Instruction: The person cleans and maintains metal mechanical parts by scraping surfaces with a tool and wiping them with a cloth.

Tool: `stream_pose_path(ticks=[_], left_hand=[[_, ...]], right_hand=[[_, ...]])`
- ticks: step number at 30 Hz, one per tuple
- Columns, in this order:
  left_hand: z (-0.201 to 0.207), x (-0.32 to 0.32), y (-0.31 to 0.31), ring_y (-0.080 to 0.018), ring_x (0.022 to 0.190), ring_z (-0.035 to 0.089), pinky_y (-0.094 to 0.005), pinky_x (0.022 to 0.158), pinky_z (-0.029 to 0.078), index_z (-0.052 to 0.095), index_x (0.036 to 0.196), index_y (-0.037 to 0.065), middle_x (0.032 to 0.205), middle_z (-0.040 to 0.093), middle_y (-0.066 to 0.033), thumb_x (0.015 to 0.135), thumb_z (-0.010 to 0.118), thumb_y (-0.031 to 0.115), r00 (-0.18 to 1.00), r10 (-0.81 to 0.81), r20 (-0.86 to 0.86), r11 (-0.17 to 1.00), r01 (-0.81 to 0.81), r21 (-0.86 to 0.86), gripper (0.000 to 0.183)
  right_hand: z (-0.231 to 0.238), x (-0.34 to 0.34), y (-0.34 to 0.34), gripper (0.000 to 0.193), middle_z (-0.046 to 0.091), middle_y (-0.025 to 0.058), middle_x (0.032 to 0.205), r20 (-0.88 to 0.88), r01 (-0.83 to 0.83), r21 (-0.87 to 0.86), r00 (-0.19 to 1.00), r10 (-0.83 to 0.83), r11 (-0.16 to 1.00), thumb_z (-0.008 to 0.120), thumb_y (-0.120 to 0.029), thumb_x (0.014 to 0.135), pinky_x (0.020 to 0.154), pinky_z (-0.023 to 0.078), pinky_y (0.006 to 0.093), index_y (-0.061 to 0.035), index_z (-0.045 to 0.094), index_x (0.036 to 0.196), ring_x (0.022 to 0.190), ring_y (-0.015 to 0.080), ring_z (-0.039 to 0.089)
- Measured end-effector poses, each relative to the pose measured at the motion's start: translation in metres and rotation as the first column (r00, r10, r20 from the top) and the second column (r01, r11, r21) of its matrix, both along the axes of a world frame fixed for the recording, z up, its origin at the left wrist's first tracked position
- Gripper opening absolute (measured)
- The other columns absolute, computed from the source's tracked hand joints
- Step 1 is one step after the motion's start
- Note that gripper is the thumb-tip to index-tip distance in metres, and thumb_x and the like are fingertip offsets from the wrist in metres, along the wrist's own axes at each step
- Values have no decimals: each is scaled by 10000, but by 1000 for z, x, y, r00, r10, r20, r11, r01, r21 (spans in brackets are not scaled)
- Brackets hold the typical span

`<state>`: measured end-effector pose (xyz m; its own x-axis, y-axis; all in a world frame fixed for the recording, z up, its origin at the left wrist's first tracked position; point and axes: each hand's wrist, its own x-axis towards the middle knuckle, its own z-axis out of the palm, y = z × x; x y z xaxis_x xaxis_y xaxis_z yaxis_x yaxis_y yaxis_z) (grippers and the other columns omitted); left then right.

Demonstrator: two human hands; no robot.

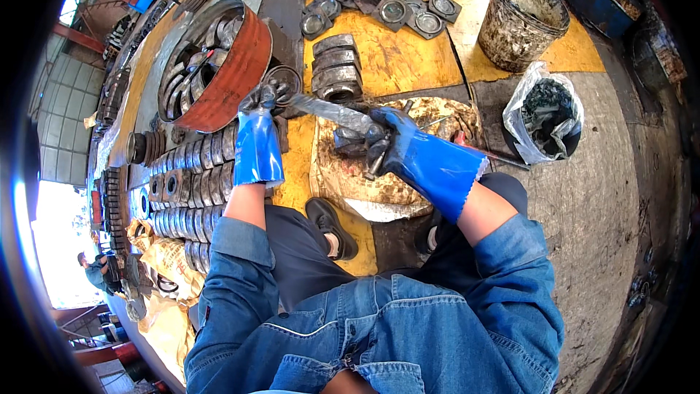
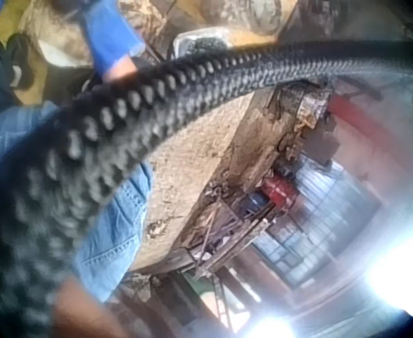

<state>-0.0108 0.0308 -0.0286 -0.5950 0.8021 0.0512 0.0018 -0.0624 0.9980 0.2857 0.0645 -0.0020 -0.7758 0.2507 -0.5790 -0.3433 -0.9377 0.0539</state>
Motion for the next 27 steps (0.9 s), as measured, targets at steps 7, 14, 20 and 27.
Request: stream_pose_path(ticks=[7,14,20,27], left_hand=[[-16,-14,-5,-107,645,576,-251,534,475,637,1000,42,845,649,-42,896,595,147,991,-87,-100,995,82,-61,154],[11,6,-11,-140,831,575,-297,760,473,659,1046,-22,935,663,-51,840,699,162,923,-260,-283,964,231,-133,279],[-35,-21,19,-150,817,598,-287,753,483,653,1045,-39,935,670,-77,821,693,93,828,-434,-356,900,416,-129,263],[-28,-9,13,-169,802,623,-304,729,496,662,1026,-34,889,688,-109,821,685,117,762,-429,-486,899,308,-310,256]], right_hand=[[30,51,40,309,643,190,923,148,242,514,920,-364,823,561,-320,871,423,387,281,-58,536,1032,493,146,450],[38,196,50,301,679,129,1011,512,-261,858,381,-770,442,495,-217,938,700,491,270,20,605,1088,854,208,645],[-136,333,39,276,668,192,880,679,-745,263,-308,-666,612,542,-305,883,707,501,415,-61,646,961,857,344,638],[-176,289,-36,298,651,190,854,624,-878,-103,-423,-657,468,556,-300,836,657,493,484,-144,598,1086,807,387,627]])
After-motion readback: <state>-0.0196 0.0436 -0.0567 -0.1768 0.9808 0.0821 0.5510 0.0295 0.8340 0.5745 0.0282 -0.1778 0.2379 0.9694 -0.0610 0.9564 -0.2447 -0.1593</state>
